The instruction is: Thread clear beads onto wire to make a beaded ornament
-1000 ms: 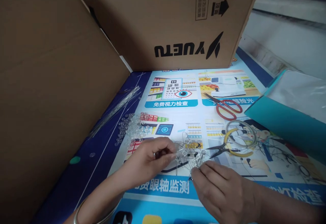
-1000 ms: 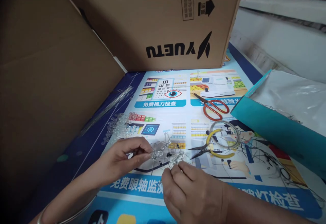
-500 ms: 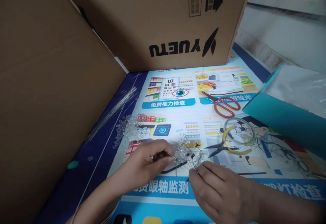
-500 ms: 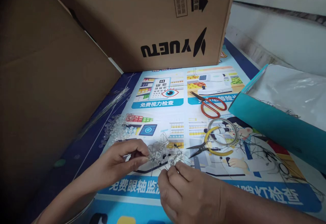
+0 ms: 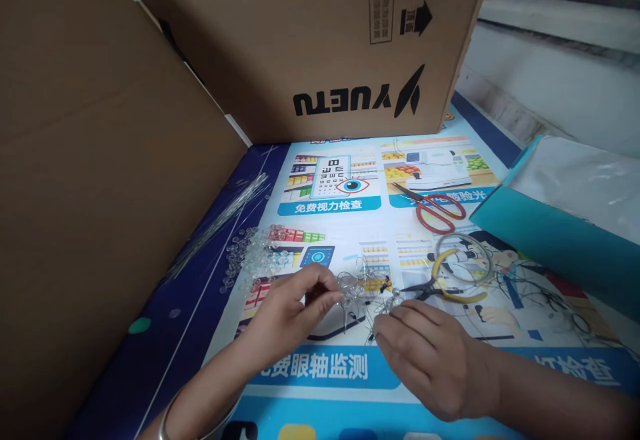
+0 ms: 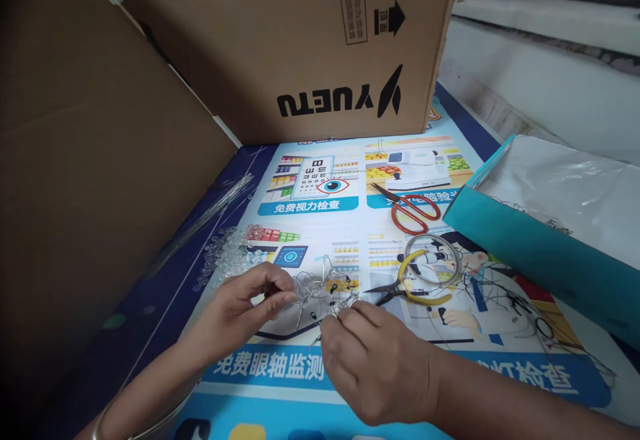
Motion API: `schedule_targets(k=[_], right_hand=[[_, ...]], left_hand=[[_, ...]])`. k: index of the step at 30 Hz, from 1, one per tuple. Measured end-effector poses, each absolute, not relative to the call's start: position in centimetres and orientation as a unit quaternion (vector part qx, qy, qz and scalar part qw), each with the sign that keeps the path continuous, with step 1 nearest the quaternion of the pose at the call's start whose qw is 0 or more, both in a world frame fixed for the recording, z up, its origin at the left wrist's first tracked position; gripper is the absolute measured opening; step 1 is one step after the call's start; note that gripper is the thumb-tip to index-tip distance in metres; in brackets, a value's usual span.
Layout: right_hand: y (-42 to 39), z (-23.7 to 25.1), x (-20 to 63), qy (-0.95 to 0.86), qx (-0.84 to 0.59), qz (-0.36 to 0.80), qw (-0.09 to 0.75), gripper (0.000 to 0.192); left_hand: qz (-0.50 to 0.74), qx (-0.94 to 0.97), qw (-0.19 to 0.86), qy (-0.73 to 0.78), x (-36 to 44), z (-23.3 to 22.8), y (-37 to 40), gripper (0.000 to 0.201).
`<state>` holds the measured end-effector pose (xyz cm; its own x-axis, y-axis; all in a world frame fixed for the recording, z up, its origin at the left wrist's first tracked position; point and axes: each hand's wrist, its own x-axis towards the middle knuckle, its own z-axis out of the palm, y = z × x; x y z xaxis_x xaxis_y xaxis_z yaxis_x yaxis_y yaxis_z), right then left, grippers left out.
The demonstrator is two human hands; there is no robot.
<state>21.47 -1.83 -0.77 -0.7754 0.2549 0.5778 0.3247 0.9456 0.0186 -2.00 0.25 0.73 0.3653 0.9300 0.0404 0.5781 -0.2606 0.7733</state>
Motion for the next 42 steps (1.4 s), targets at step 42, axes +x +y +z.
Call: schedule_targets(k=[42], right_hand=[[0.1, -1.6, 21.2, -0.93, -0.212, -0.068, 0.291, 0.016]], left_hand=[[0.335, 0.706, 0.376, 0.497, 2.0, 1.5, -1.0, 0.014]])
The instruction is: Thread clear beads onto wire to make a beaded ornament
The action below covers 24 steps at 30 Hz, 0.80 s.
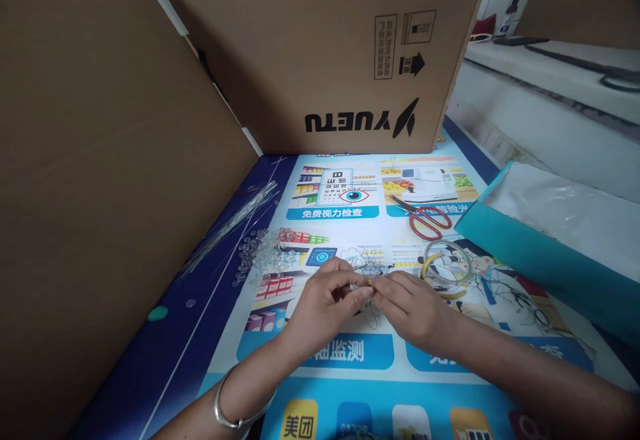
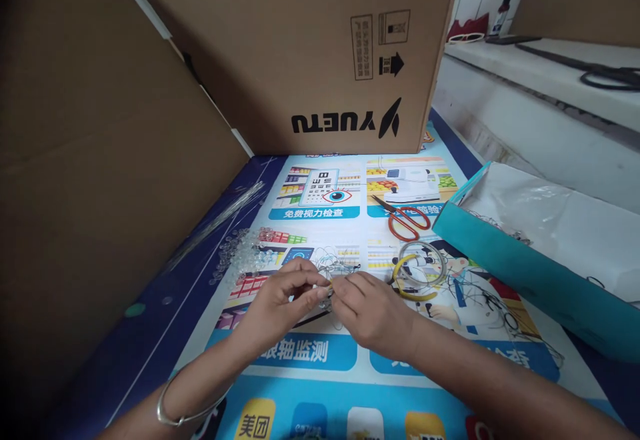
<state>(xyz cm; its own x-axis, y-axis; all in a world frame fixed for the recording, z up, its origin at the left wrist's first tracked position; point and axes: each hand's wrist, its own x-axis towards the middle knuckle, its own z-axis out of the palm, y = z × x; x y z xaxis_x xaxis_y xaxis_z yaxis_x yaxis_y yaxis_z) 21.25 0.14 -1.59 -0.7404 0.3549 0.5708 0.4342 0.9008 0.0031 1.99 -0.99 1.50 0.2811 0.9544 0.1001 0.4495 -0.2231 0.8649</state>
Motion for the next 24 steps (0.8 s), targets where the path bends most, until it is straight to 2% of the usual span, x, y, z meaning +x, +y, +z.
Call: schedule_targets(k=[10, 16, 24], right_hand=[[0.1, -2.4, 21.4, -0.907, -0.249, -0.044, 0.337, 0.016], [0.1, -2.9, 21.2, -0.899, -0.268, -0.029, 0.344, 0.015], [-0.3, -2.0, 21.4, -0.909, -0.236, -0.006, 0.344, 0.017]], left_hand=[[0.341, 0.693, 0.412, 0.483, 1.5, 2.0, -0.8, 0.023], [0.346, 0.706, 0.404, 0.467, 1.5, 0.9, -0.5, 0.014], [0.358, 0.704, 0.354, 0.501, 2.3, 0.8, -0.4, 0.012]])
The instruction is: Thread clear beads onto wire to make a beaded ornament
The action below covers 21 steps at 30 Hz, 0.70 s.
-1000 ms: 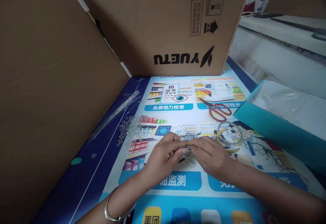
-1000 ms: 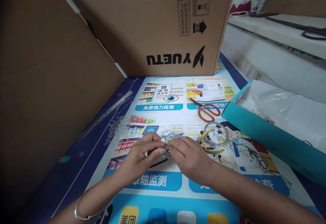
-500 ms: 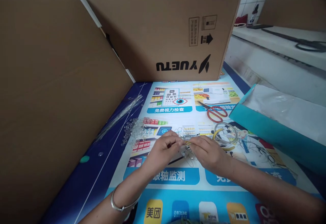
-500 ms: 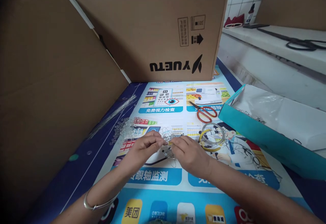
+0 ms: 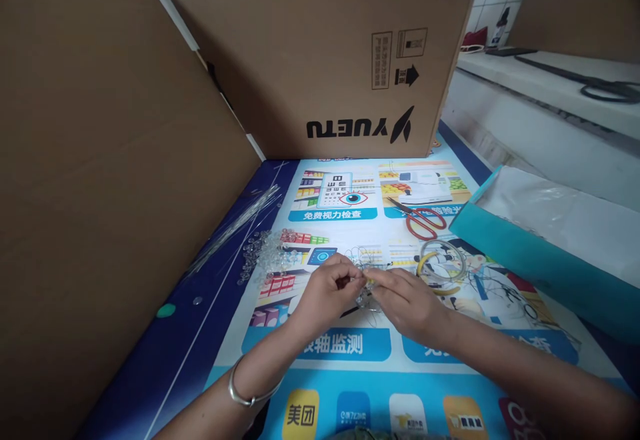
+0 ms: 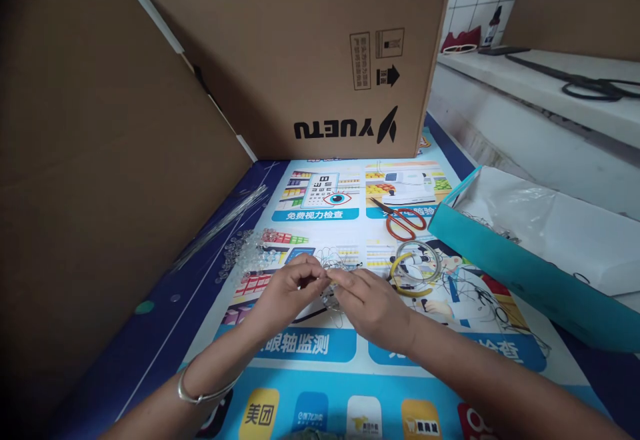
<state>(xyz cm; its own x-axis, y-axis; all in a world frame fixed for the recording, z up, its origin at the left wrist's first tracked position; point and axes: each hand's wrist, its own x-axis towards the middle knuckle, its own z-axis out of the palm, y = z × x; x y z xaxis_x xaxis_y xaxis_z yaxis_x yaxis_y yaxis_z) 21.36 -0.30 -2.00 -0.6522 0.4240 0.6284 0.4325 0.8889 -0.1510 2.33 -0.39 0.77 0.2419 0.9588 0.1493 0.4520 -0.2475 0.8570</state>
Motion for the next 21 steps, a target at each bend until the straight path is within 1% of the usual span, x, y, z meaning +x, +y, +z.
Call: schedule_targets(k=[4, 10, 14, 18, 21], right_hand=[[-0.77, -1.73, 21.73, -0.919, -0.197, -0.009, 0.342, 0.018], [-0.9, -1.86, 21.79, -0.926, -0.189, -0.002, 0.327, 0.018], [-0.96, -1.52, 21.66, -0.939, -0.17, 0.007, 0.298, 0.014], [-1.12, -1.62, 21.85, -0.945, -0.142, -0.006, 0.294, 0.011], [-1.24, -1.79, 22.18, -0.954, -0.129, -0.011, 0.271, 0.009]], left_hand=[[0.353, 0.695, 0.349, 0.52, 2.1, 0.96, -0.29, 0.01], [0.349, 0.724, 0.369, 0.467, 1.89, 0.89, -0.39, 0.011], [0.364, 0.7, 0.35, 0.505, 1.77, 0.43, -0.2, 0.007], [0.385, 0.685, 0.341, 0.516, 1.49, 0.22, -0.11, 0.011], [0.377, 0.703, 0.333, 0.502, 1.51, 0.22, -0.25, 0.015]])
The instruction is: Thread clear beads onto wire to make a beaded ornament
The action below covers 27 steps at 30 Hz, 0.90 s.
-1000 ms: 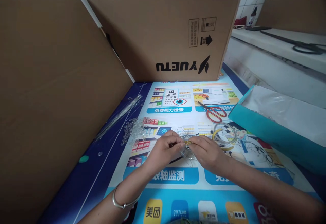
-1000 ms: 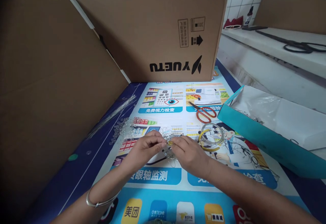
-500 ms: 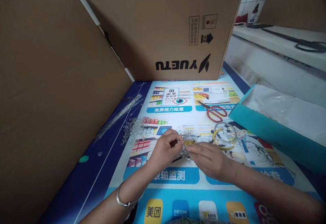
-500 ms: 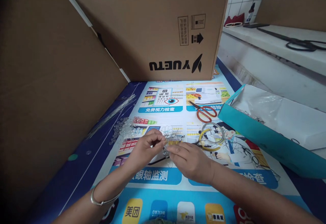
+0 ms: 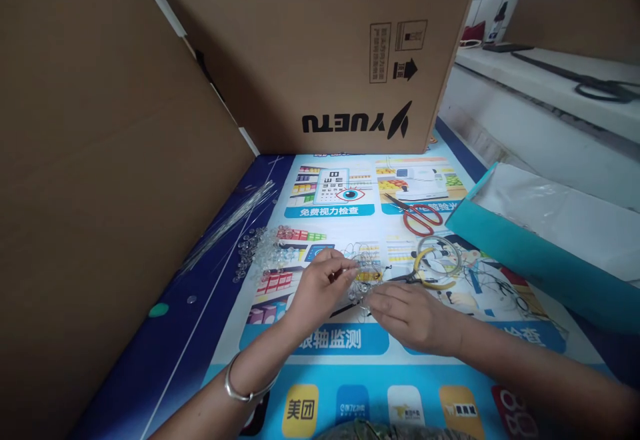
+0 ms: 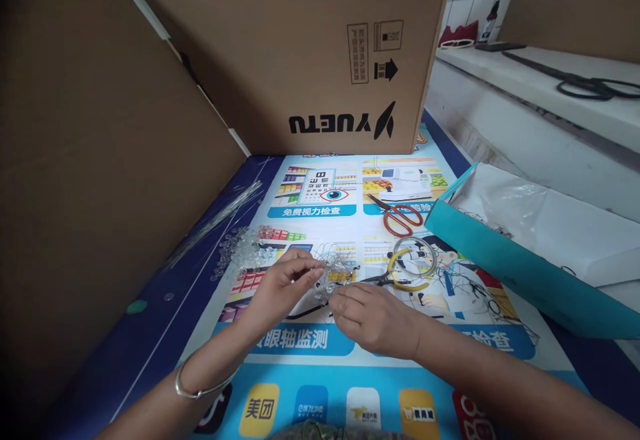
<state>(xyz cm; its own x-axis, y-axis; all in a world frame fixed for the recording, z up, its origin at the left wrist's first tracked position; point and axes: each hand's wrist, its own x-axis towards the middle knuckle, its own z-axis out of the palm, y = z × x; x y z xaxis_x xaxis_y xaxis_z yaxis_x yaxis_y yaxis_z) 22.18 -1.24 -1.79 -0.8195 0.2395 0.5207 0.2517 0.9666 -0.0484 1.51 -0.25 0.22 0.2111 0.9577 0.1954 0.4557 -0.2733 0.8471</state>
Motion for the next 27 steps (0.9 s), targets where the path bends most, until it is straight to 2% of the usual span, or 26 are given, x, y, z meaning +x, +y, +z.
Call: schedule_targets(k=[7, 9, 13, 15, 19, 27], right_hand=[[-1.7, -1.7, 22.2, -0.96, -0.121, 0.0, 0.251, 0.011], [-1.9, -1.4, 22.1, -0.948, -0.147, 0.052, 0.279, 0.012], [-2.1, -0.3, 22.0, -0.855, -0.284, 0.179, 0.395, 0.012], [-2.0, 0.2, 21.7, -0.827, -0.339, 0.203, 0.401, 0.011], [-1.9, 0.7, 20.6, -0.842, -0.396, 0.182, 0.318, 0.017], [-2.2, 1.6, 18.6, -0.856, -0.493, 0.051, 0.147, 0.021]], left_hand=[[0.35, 0.729, 0.321, 0.493, 2.3, 0.3, -0.7, 0.011], [0.346, 0.724, 0.313, 0.508, 2.4, 0.2, -0.8, 0.009], [0.352, 0.728, 0.267, 0.524, 2.4, -0.2, -0.9, 0.01], [0.351, 0.739, 0.232, 0.527, 2.5, -0.3, -1.1, 0.01], [0.335, 0.753, 0.181, 0.536, 2.6, -0.3, -1.6, 0.009], [0.327, 0.766, 0.156, 0.53, 2.8, -0.1, -2.4, 0.01]])
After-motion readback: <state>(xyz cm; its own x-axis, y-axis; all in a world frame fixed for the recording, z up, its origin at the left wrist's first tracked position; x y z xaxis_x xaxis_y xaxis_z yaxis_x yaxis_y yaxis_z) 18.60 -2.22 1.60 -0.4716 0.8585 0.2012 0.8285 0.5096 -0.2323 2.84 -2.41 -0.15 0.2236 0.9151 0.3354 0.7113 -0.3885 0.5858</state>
